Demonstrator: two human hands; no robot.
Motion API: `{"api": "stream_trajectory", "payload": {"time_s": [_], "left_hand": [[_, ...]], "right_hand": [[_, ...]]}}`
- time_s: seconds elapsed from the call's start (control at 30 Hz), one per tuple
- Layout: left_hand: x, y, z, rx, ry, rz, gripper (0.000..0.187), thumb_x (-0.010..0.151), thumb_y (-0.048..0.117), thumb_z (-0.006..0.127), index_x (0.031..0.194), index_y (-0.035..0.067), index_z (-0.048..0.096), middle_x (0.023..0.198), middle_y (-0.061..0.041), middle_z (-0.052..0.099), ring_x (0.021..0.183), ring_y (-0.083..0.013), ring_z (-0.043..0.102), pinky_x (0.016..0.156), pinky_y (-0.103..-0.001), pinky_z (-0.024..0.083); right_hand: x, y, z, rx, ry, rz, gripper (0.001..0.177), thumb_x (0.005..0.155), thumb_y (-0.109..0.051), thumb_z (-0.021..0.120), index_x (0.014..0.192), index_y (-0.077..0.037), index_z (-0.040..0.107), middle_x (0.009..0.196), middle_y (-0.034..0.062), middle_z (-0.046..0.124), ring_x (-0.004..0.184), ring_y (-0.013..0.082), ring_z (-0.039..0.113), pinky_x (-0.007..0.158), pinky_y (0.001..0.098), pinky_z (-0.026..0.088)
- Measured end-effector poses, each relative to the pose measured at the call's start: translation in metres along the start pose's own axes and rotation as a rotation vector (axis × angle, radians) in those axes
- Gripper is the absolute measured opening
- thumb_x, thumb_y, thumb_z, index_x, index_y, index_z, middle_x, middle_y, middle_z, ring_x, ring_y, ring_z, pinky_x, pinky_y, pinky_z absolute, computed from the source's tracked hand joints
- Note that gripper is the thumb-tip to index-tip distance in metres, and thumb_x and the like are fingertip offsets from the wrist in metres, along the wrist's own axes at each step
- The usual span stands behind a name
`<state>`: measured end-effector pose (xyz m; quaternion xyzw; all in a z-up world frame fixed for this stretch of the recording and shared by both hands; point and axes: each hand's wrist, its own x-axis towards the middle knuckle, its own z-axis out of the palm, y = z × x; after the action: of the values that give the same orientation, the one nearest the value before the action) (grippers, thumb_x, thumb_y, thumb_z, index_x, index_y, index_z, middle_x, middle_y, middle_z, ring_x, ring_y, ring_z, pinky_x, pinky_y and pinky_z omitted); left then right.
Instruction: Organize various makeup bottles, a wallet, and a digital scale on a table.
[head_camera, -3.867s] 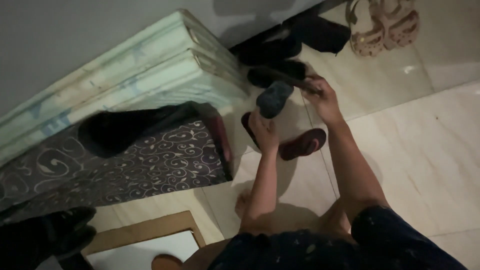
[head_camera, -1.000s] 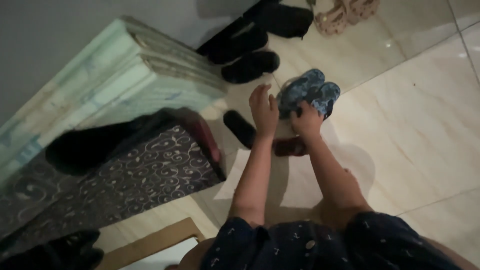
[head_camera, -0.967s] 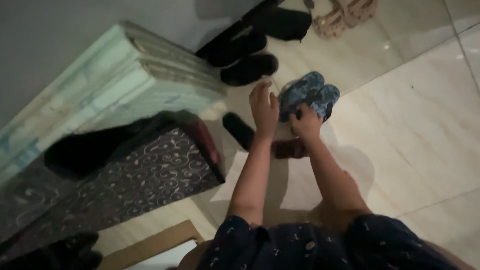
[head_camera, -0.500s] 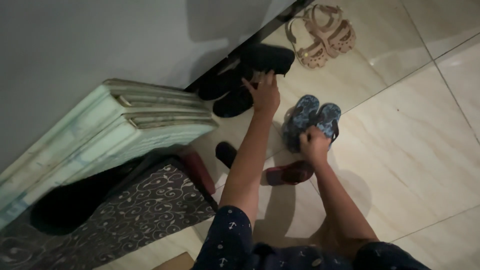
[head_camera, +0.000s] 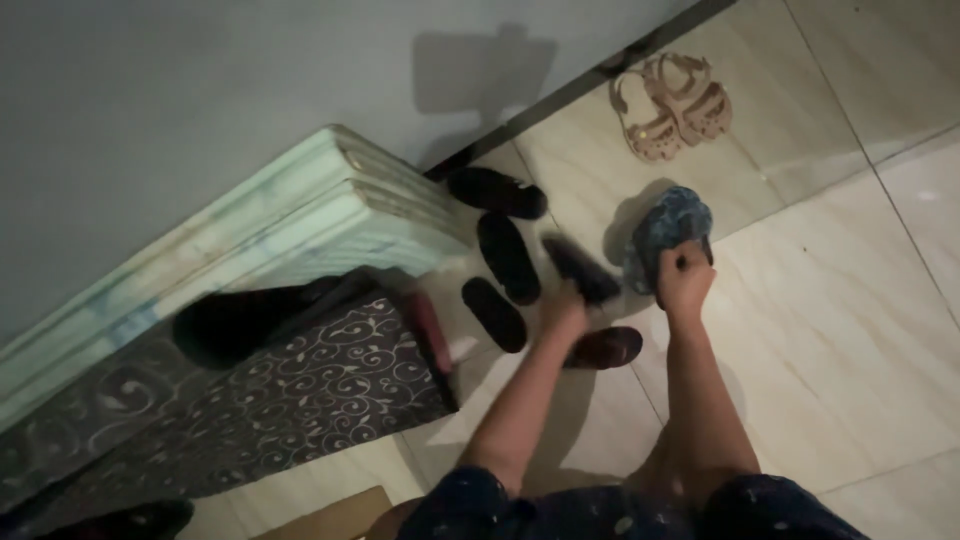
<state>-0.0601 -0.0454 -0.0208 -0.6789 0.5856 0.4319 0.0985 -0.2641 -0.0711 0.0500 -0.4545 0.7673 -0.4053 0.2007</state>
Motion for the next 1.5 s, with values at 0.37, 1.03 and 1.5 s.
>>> {"api": "stream_trajectory", "payload": {"time_s": [0.37,1.03,1.5], "left_hand": [[0.023,0.021,-0.109,0.101,0.483,0.341,0.031,0.098,0.030,0.063,0.114,0.004,0.068,0.123,-0.019,0.064,0.112,-0.0389,0.061,0.089,-0.054,0.051],[0.019,0.012,-0.071,0.119,0.391,0.097,0.053,0.084,0.016,0.069,0.135,0.009,0.061,0.158,-0.014,0.040,0.116,-0.0431,0.057,0.091,-0.050,0.054],[-0.016,0.012,-0.049,0.093,0.277,0.204,0.061,0.087,0.016,0.068,0.145,0.012,0.052,0.157,-0.016,0.034,0.125,-0.0424,0.049,0.101,-0.053,0.040]], "right_hand": [[0.048,-0.032,0.012,-0.113,-0.215,-0.430,0.014,0.080,-0.013,0.075,0.075,-0.009,0.062,0.078,0.0101,0.063,0.082,0.0347,0.062,0.077,0.0480,0.045],[0.106,-0.030,0.165,-0.349,-0.423,-0.481,0.029,0.098,-0.042,0.072,0.104,-0.014,0.066,0.109,0.0181,0.062,0.109,0.0434,0.054,0.083,0.0658,0.035],[0.114,-0.035,0.178,-0.440,-0.477,-0.586,0.050,0.098,-0.043,0.066,0.135,-0.010,0.060,0.129,0.0239,0.052,0.122,0.0483,0.041,0.097,0.0780,0.022]]}}
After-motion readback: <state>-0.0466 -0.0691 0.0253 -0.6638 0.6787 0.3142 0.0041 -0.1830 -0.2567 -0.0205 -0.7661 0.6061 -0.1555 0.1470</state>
